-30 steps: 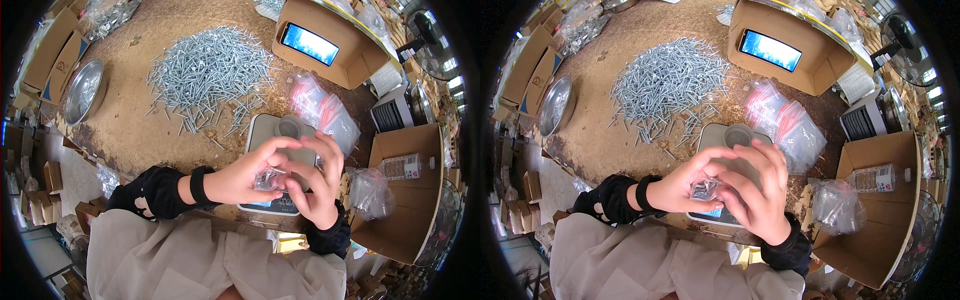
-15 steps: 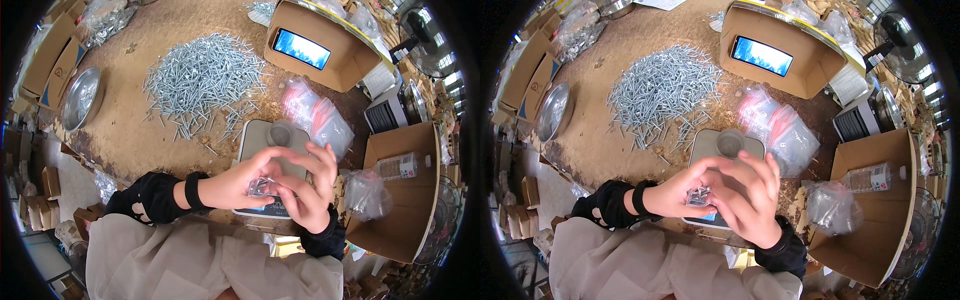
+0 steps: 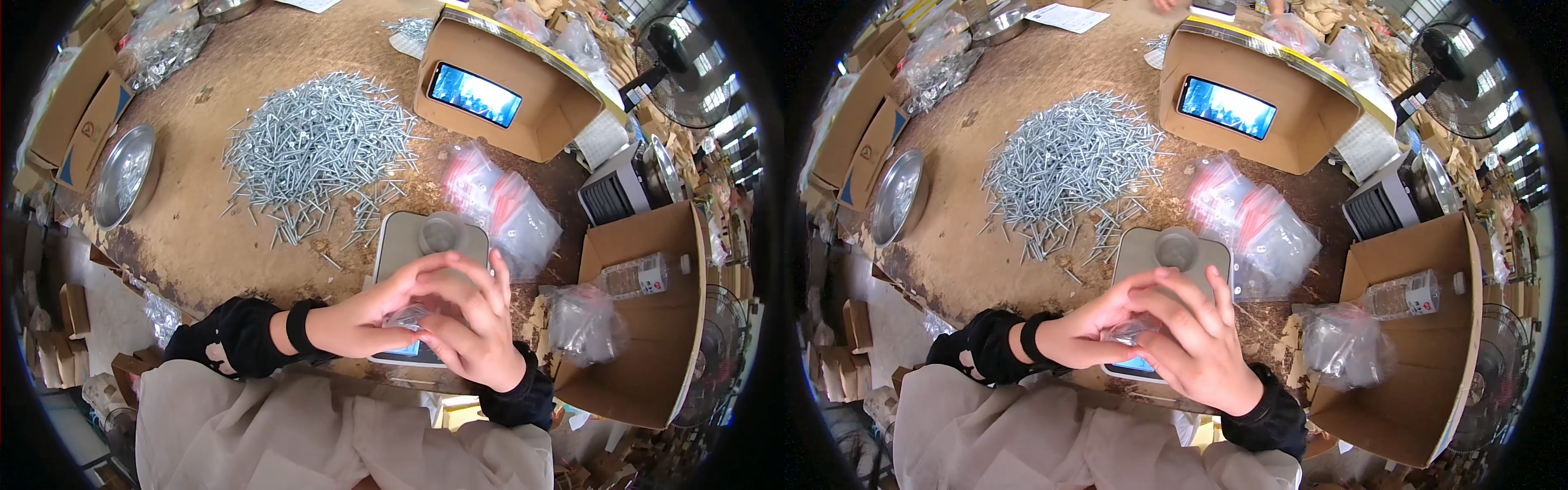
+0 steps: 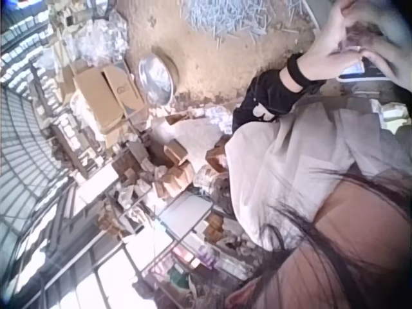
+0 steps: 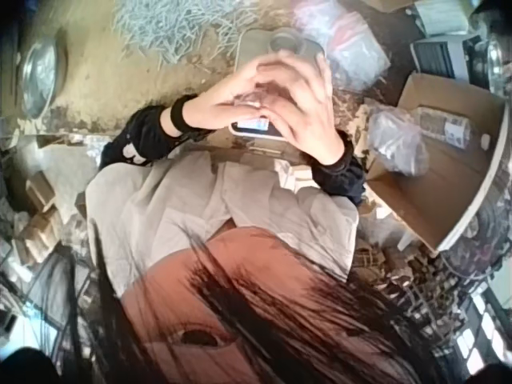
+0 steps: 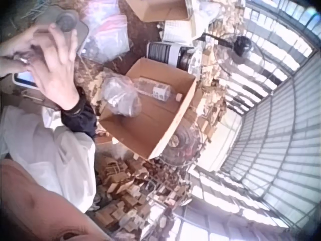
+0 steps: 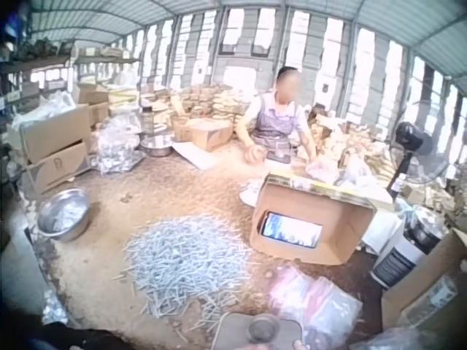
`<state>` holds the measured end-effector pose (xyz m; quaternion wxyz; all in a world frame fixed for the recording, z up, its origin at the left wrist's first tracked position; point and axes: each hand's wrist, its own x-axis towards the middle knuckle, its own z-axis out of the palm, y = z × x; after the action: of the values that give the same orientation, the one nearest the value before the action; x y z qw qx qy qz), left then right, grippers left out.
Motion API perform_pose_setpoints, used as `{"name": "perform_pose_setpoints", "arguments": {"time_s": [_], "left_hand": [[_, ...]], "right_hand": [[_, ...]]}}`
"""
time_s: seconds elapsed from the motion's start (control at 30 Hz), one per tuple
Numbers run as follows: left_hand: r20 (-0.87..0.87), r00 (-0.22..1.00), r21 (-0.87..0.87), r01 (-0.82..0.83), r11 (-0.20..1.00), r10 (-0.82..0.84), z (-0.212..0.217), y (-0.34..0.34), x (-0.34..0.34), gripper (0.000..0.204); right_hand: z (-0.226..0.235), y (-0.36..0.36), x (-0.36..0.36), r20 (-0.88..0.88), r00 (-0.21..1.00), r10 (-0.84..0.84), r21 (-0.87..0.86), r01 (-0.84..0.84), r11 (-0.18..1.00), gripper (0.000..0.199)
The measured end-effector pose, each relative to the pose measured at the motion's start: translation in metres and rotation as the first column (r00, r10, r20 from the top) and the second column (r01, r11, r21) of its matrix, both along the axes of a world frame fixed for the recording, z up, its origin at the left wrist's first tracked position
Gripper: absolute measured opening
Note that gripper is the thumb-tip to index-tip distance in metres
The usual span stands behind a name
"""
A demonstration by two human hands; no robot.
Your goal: The person weighs small metal nails using a digital scale and places them into small plastic bags. They repeatedly scoop nails from a large pile on the table, place them on the scale, and transfer them into bags, occasionally adjusting the quantity to reach a target weight.
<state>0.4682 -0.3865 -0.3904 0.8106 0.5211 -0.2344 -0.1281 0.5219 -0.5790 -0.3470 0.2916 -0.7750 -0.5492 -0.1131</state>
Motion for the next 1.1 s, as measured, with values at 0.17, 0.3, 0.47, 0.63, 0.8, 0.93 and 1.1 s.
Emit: {"name": "perform_pose_setpoints", "arguments": {"time_s": [0.17, 0.3, 0.47, 0.63, 0.8, 0.93, 1.1], "left_hand": [[0.329, 0.923, 0.267, -0.295, 0.918, 0.201, 0.007, 0.005, -0.005, 0.043], [0.527, 0.770, 0.263, -0.549, 0.793, 0.359, 0.011, 0.003, -0.005, 0.012], [0.635, 0.710, 0.294, -0.586, 0.755, 0.304, 0.014, 0.003, -0.008, 0.007], [0.660, 0.702, 0.290, -0.568, 0.771, 0.268, 0.014, 0.003, -0.008, 0.005], [0.574, 0.755, 0.320, -0.562, 0.763, 0.315, 0.013, 0.007, -0.008, 0.003], [0.572, 0.769, 0.317, -0.528, 0.788, 0.285, 0.016, 0.004, -0.006, 0.003], [0.580, 0.756, 0.315, -0.551, 0.773, 0.303, 0.023, 0.003, -0.008, 0.005]], "right_hand": [[0.005, -0.008, -0.005, 0.103, 0.993, -0.049, 0.171, 0.031, 0.985, 0.015], [0.005, -0.012, -0.001, 0.100, 0.995, 0.002, 0.262, -0.029, 0.965, 0.015], [-0.001, -0.012, -0.002, 0.001, 0.998, 0.064, 0.309, -0.061, 0.949, 0.013], [0.000, -0.007, -0.005, -0.130, 0.990, 0.060, 0.323, -0.015, 0.946, 0.011], [-0.001, -0.007, -0.002, -0.090, 0.992, 0.087, 0.296, -0.057, 0.953, 0.012], [0.000, -0.009, -0.003, -0.088, 0.992, 0.091, 0.289, -0.062, 0.955, 0.013], [0.002, -0.004, -0.003, -0.098, 0.990, 0.101, 0.251, -0.073, 0.965, 0.013]]}}
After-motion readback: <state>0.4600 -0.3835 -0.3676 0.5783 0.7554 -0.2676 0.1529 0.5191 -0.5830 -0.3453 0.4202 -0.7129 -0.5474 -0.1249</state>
